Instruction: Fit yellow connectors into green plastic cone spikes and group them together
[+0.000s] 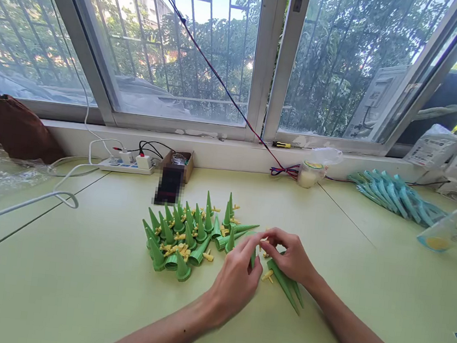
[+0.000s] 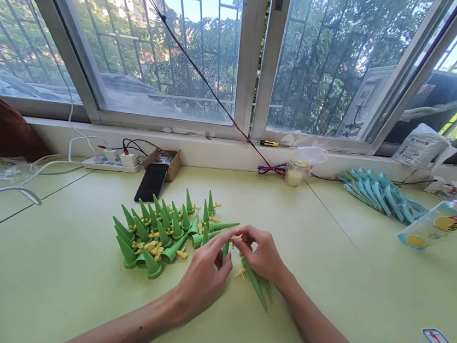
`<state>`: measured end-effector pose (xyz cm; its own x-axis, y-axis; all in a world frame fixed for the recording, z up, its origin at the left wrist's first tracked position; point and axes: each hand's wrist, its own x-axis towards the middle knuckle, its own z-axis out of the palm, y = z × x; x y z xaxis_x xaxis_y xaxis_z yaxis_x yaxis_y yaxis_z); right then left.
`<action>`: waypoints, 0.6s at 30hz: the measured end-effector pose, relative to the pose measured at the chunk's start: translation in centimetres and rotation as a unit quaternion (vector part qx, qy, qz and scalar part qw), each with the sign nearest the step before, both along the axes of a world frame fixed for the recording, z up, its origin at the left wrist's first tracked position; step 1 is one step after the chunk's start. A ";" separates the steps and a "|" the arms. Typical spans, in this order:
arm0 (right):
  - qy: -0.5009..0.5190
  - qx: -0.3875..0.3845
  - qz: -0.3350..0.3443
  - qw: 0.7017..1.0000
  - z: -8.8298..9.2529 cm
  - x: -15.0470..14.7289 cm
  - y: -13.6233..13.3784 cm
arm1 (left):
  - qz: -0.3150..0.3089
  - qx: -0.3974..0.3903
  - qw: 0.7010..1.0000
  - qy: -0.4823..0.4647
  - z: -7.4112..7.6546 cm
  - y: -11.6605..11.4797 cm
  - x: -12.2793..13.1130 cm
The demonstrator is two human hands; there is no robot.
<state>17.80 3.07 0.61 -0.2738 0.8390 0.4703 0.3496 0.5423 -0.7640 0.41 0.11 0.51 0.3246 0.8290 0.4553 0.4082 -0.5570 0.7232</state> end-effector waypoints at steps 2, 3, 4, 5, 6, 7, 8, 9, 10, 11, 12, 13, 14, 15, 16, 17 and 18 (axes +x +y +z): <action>0.000 -0.003 0.005 1.000 -0.1 0.0 0.1 | -0.004 0.004 1.000 0.002 0.0 -0.1 0.0; 0.000 -0.003 0.005 1.000 -0.2 0.0 0.1 | 0.001 0.004 1.000 0.002 -0.1 -0.1 0.0; -0.001 -0.004 0.004 1.000 -0.2 0.0 0.1 | 0.008 0.001 1.000 0.000 -0.1 -0.1 0.0; -0.001 -0.005 0.004 1.000 -0.2 0.0 0.1 | 0.014 -0.004 1.000 -0.003 -0.2 -0.1 0.0; 0.000 -0.009 0.005 1.000 -0.2 0.0 0.1 | 0.019 -0.011 1.000 -0.006 -0.3 -0.1 0.1; 0.003 -0.012 0.005 1.000 -0.2 0.0 0.1 | 0.022 -0.019 1.000 -0.011 -0.4 -0.2 0.1; 0.007 -0.015 0.005 1.000 -0.1 0.0 0.1 | 0.022 -0.027 0.999 -0.017 -0.5 -0.2 0.1; 0.011 -0.017 0.003 1.000 -0.1 0.0 0.1 | 0.022 -0.036 0.999 -0.023 -0.6 -0.1 0.1; 0.016 -0.017 0.001 1.000 -0.1 -0.1 0.1 | 0.020 -0.042 0.999 -0.028 -0.6 -0.1 0.2; 0.021 -0.013 -0.002 1.000 0.0 -0.1 0.0 | 0.020 -0.046 0.998 -0.032 -0.7 -0.1 0.2; 0.027 -0.009 -0.005 1.000 0.0 -0.1 0.0 | 0.022 -0.048 0.998 -0.035 -0.7 0.0 0.2; 0.032 -0.005 -0.007 0.999 0.0 0.0 -0.1 | 0.023 -0.047 0.998 -0.038 -0.7 0.0 0.2; 0.036 -0.001 -0.008 0.999 0.0 0.0 -0.1 | 0.026 -0.044 0.998 -0.042 -0.8 0.1 0.2; 0.041 0.001 -0.010 0.999 0.0 -0.1 -0.1 | 0.028 -0.042 0.998 -0.047 -0.8 0.2 0.2; 0.044 0.003 -0.011 0.999 0.0 -0.1 -0.2 | 0.030 -0.041 0.997 -0.053 -0.8 0.2 0.2; 0.046 0.004 -0.013 0.999 0.0 -0.1 -0.2 | 0.032 -0.040 0.997 -0.059 -0.7 0.2 0.2; 0.046 0.005 -0.015 0.999 0.0 -0.1 -0.2 | 0.032 -0.039 0.997 -0.063 -0.7 0.2 0.2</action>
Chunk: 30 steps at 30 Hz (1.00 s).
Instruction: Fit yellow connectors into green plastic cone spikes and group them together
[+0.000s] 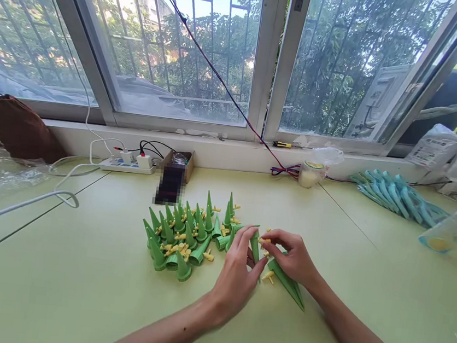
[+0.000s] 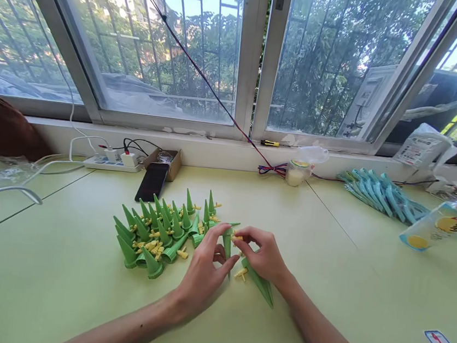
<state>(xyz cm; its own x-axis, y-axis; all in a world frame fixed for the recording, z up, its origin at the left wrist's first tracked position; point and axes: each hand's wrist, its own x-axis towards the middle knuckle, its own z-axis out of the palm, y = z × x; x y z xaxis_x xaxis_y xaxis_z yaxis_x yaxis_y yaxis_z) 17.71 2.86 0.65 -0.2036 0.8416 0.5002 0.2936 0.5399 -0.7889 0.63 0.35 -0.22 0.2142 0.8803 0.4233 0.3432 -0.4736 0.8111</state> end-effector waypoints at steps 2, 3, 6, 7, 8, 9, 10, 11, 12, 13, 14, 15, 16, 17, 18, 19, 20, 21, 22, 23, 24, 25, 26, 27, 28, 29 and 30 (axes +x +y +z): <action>-0.004 0.000 -0.004 1.000 0.0 0.0 0.0 | -0.005 0.006 1.000 -0.002 0.0 0.0 0.0; -0.009 0.000 -0.006 1.000 0.1 0.0 0.0 | -0.009 0.012 1.000 0.000 0.0 0.0 -0.1; -0.030 0.002 -0.013 0.999 0.1 0.1 0.1 | -0.018 0.028 0.999 0.011 0.0 0.0 -0.2; -0.038 0.006 -0.018 0.999 0.1 0.1 0.2 | -0.016 0.031 0.999 0.016 -0.1 0.0 -0.2; -0.047 0.011 -0.023 0.999 0.1 0.1 0.2 | -0.014 0.034 0.999 0.020 -0.1 0.0 -0.2; -0.056 0.016 -0.028 0.998 0.1 0.1 0.3 | -0.013 0.035 0.999 0.023 -0.1 0.0 -0.2; -0.065 0.020 -0.033 0.997 0.0 0.1 0.3 | -0.012 0.036 0.999 0.023 -0.1 0.0 -0.2; -0.072 0.023 -0.036 0.996 0.0 0.1 0.3 | -0.010 0.035 0.999 0.023 -0.1 0.0 -0.2; -0.074 0.023 -0.038 0.996 0.0 0.1 0.3 | -0.009 0.034 0.999 0.021 -0.1 0.1 -0.2; -0.070 0.020 -0.037 0.997 0.0 0.1 0.3 | -0.006 0.033 0.999 0.019 -0.1 0.1 -0.1; -0.062 0.016 -0.033 0.997 -0.1 0.1 0.2 | -0.001 0.033 0.999 0.016 0.0 0.1 -0.1; -0.050 0.012 -0.028 0.998 -0.1 0.0 0.2 | 0.003 0.032 0.999 0.015 0.0 0.1 -0.1; -0.038 0.009 -0.022 0.999 -0.1 0.0 0.1 | 0.008 0.033 0.999 0.014 0.0 0.1 -0.1; -0.028 0.008 -0.017 0.999 -0.1 0.0 0.0 | 0.011 0.034 0.999 0.013 0.1 0.2 -0.1; -0.023 0.008 -0.013 1.000 -0.1 0.0 0.0 | 0.012 0.034 0.999 0.012 0.1 0.2 -0.1; -0.021 0.009 -0.010 1.000 0.0 -0.1 0.0 | 0.013 0.033 0.999 0.011 0.1 0.2 -0.1; -0.021 0.011 -0.008 1.000 0.0 -0.1 -0.1 | 0.013 0.034 0.999 0.011 0.1 0.2 -0.1; -0.023 0.012 -0.008 1.000 0.0 -0.1 -0.1 | 0.013 0.034 0.999 0.010 0.1 0.2 -0.1; -0.024 0.014 -0.008 1.000 0.1 -0.1 -0.1 | 0.013 0.034 0.999 0.009 0.2 0.2 -0.1; -0.025 0.016 -0.008 1.000 0.1 -0.1 0.0 | 0.013 0.035 0.999 0.009 0.2 0.2 -0.1; -0.026 0.019 -0.007 0.999 0.1 -0.1 0.0 | 0.015 0.035 0.999 0.008 0.2 0.2 -0.1; -0.026 0.022 -0.005 0.999 0.1 0.0 0.0 | 0.017 0.034 0.999 0.006 0.2 0.2 0.0; -0.026 0.025 -0.003 0.999 0.1 0.0 0.0 | 0.019 0.032 0.999 0.004 0.3 0.2 0.0; -0.027 0.026 -0.001 0.999 0.1 0.0 0.1 | 0.021 0.030 0.999 0.002 0.3 0.2 0.0; -0.028 0.026 0.000 0.999 0.0 0.0 0.1 | 0.022 0.028 0.999 0.000 0.3 0.2 0.0; -0.028 0.026 0.000 0.999 0.0 0.0 0.1 | 0.022 0.026 0.999 -0.001 0.3 0.2 0.0; -0.028 0.025 -0.001 0.999 0.0 0.0 0.1 | 0.022 0.025 0.999 -0.002 0.3 0.2 0.0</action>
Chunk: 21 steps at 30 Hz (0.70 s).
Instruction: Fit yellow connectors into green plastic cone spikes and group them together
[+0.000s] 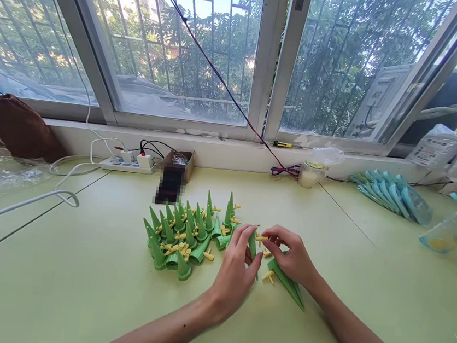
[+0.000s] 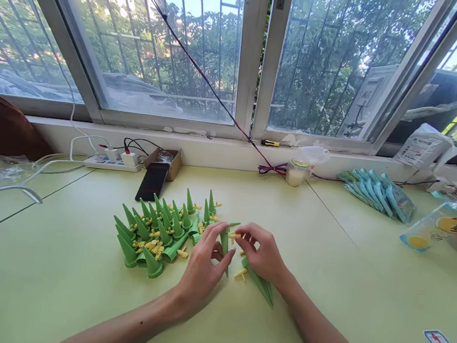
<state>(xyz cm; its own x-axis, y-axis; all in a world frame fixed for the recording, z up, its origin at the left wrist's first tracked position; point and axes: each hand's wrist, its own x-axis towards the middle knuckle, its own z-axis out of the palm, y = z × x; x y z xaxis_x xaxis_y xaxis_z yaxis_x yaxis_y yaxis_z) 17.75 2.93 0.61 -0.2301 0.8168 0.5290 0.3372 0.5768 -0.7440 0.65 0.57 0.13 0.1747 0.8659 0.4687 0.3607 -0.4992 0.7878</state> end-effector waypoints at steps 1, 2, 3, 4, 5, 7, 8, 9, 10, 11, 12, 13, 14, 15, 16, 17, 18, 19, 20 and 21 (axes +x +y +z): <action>0.000 -0.001 -0.001 1.000 -0.1 0.0 0.0 | -0.001 0.000 1.000 -0.001 0.0 0.0 0.0; -0.001 -0.002 -0.001 1.000 -0.1 0.0 0.0 | -0.002 -0.001 1.000 0.000 0.0 0.0 0.0; -0.003 -0.003 -0.001 1.000 -0.2 0.0 0.1 | -0.003 -0.002 1.000 0.000 -0.1 0.0 0.0; -0.007 -0.003 -0.003 1.000 -0.2 0.0 0.1 | -0.005 -0.004 1.000 0.002 -0.1 0.0 0.0; -0.015 -0.003 -0.007 1.000 -0.3 0.1 0.2 | -0.007 -0.005 1.000 0.003 -0.2 0.0 0.0; -0.034 -0.002 -0.019 0.999 -0.4 0.1 0.4 | -0.011 -0.007 1.000 0.005 -0.4 0.0 0.1; -0.042 -0.001 -0.025 0.999 -0.4 0.2 0.5 | -0.013 -0.007 1.000 0.005 -0.4 0.0 0.1; -0.047 0.001 -0.031 0.998 -0.5 0.2 0.5 | -0.015 -0.007 1.000 0.005 -0.5 0.0 0.1; -0.050 0.001 -0.033 0.998 -0.5 0.2 0.5 | -0.016 -0.007 1.000 0.004 -0.5 0.0 0.1; -0.050 0.000 -0.032 0.998 -0.4 0.2 0.5 | -0.015 -0.006 1.000 0.004 -0.5 0.0 0.1; -0.047 -0.002 -0.028 0.998 -0.4 0.2 0.5 | -0.014 -0.005 1.000 0.004 -0.5 0.0 0.0; -0.043 -0.006 -0.022 0.999 -0.3 0.2 0.4 | -0.013 -0.004 1.000 0.003 -0.5 0.0 0.0; -0.038 -0.011 -0.015 0.999 -0.3 0.1 0.3 | -0.012 -0.003 1.000 0.002 -0.4 0.0 0.0; -0.034 -0.015 -0.009 0.999 -0.2 0.1 0.3 | -0.010 -0.003 1.000 0.001 -0.4 0.0 0.0; -0.031 -0.019 -0.004 0.999 -0.2 0.1 0.2 | -0.010 -0.003 1.000 0.000 -0.4 0.0 0.0; -0.031 -0.022 -0.002 0.999 -0.2 0.1 0.2 | -0.010 -0.005 1.000 0.000 -0.4 0.1 0.0; -0.034 -0.024 0.000 0.999 -0.2 0.1 0.2 | -0.011 -0.005 1.000 0.001 -0.4 0.1 0.0; -0.037 -0.026 0.000 0.999 -0.2 0.0 0.2 | -0.011 -0.004 1.000 0.002 -0.4 0.1 0.0; -0.041 -0.027 0.000 0.999 -0.2 0.1 0.2 | -0.012 -0.002 1.000 0.004 -0.4 0.1 0.0; -0.045 -0.027 0.000 0.999 -0.2 0.1 0.3 | -0.014 -0.001 1.000 0.006 -0.4 0.1 0.0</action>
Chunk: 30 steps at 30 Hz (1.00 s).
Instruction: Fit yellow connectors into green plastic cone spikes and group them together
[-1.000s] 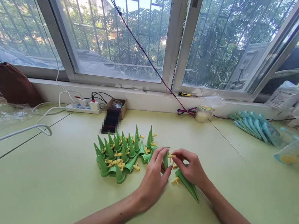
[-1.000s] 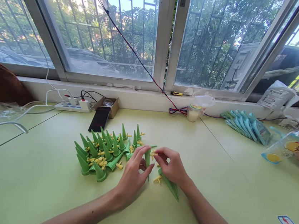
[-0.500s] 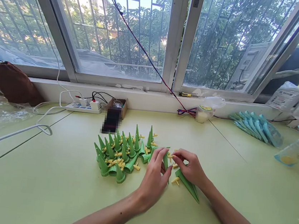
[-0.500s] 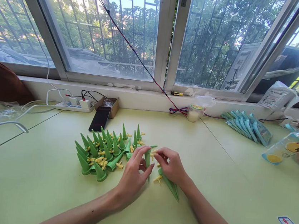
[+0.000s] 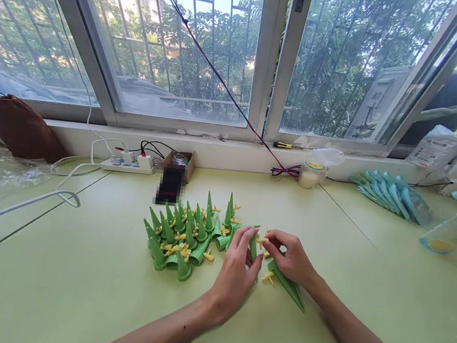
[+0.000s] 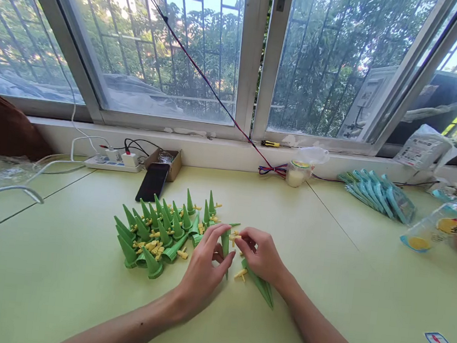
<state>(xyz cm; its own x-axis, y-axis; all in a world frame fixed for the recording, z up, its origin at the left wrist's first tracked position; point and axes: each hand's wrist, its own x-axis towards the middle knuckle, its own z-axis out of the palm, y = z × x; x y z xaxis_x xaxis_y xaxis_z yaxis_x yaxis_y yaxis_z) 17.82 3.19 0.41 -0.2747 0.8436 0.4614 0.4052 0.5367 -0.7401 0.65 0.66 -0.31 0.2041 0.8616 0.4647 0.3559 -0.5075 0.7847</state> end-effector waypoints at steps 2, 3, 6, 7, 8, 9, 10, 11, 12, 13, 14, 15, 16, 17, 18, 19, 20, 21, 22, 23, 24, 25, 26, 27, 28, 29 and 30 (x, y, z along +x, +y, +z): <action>-0.010 0.003 -0.004 1.000 -0.1 0.0 0.1 | -0.006 0.003 1.000 0.001 0.0 0.0 0.0; -0.015 0.004 -0.007 1.000 -0.1 0.1 0.1 | -0.011 0.005 1.000 0.002 -0.1 -0.1 0.0; -0.022 0.006 -0.012 1.000 -0.3 0.1 0.2 | -0.019 0.010 1.000 0.007 -0.1 -0.1 -0.1; -0.021 0.005 -0.013 1.000 -0.3 0.1 0.2 | -0.020 0.013 1.000 0.008 -0.1 -0.1 -0.1; -0.020 0.003 -0.013 1.000 -0.4 0.1 0.2 | -0.021 0.015 1.000 0.009 -0.1 -0.1 -0.1; -0.020 0.003 -0.013 1.000 -0.4 0.1 0.3 | -0.021 0.016 1.000 0.009 -0.2 -0.1 -0.1; -0.020 0.003 -0.013 1.000 -0.4 0.1 0.3 | -0.022 0.018 1.000 0.010 -0.2 -0.1 -0.1; -0.021 0.004 -0.011 1.000 -0.4 0.1 0.3 | -0.022 0.019 1.000 0.010 -0.2 -0.1 -0.1; -0.022 0.005 -0.012 1.000 -0.4 0.1 0.3 | -0.022 0.020 0.999 0.011 -0.3 -0.1 -0.1; -0.021 0.007 -0.014 1.000 -0.4 0.1 0.3 | -0.022 0.021 0.999 0.012 -0.3 0.0 -0.1; -0.017 0.008 -0.017 1.000 -0.3 0.1 0.3 | -0.023 0.021 0.999 0.012 -0.3 0.0 0.0; -0.009 0.007 -0.020 1.000 -0.3 0.1 0.3 | -0.023 0.021 0.999 0.011 -0.3 -0.1 0.0; 0.003 0.005 -0.023 1.000 -0.2 0.1 0.2 | -0.024 0.020 0.999 0.010 -0.3 -0.1 0.0; 0.018 0.002 -0.023 1.000 -0.1 0.1 0.1 | -0.025 0.019 0.999 0.010 -0.2 -0.1 0.0; 0.033 -0.001 -0.020 0.999 0.0 0.1 0.0 | -0.024 0.018 1.000 0.009 -0.2 -0.1 0.0; 0.046 -0.004 -0.016 0.999 0.1 0.1 -0.1 | -0.023 0.017 1.000 0.009 -0.2 -0.1 0.0; 0.055 -0.005 -0.011 0.998 0.1 0.0 -0.3 | -0.022 0.016 1.000 0.007 -0.1 -0.1 0.0; 0.059 -0.006 -0.006 0.998 0.2 0.0 -0.4 | -0.020 0.017 1.000 0.006 -0.1 -0.1 0.0; 0.061 -0.005 -0.001 0.998 0.3 0.0 -0.5 | -0.019 0.018 1.000 0.004 -0.1 -0.1 -0.1; 0.060 -0.004 0.003 0.998 0.3 0.0 -0.6 | -0.018 0.019 1.000 0.002 -0.1 0.0 -0.1; 0.058 -0.003 0.007 0.998 0.4 0.0 -0.6 | -0.017 0.020 1.000 0.001 -0.1 0.0 -0.1; 0.058 -0.002 0.009 0.998 0.4 0.0 -0.6 | -0.017 0.022 1.000 0.001 -0.1 0.0 -0.1; 0.057 -0.001 0.008 0.998 0.3 0.0 -0.6 | -0.016 0.022 1.000 0.002 -0.1 0.0 -0.1; 0.055 -0.001 0.005 0.998 0.3 0.0 -0.5 | -0.016 0.022 1.000 0.003 -0.1 -0.1 -0.1; 0.049 0.000 0.001 0.999 0.2 0.0 -0.4 | -0.016 0.022 1.000 0.005 -0.1 -0.1 -0.1; 0.040 0.002 -0.004 0.999 0.2 0.0 -0.3 | -0.016 0.021 1.000 0.006 -0.1 -0.2 -0.1; 0.031 0.005 -0.011 0.999 0.1 0.0 -0.2 | -0.018 0.019 1.000 0.007 0.0 -0.2 -0.1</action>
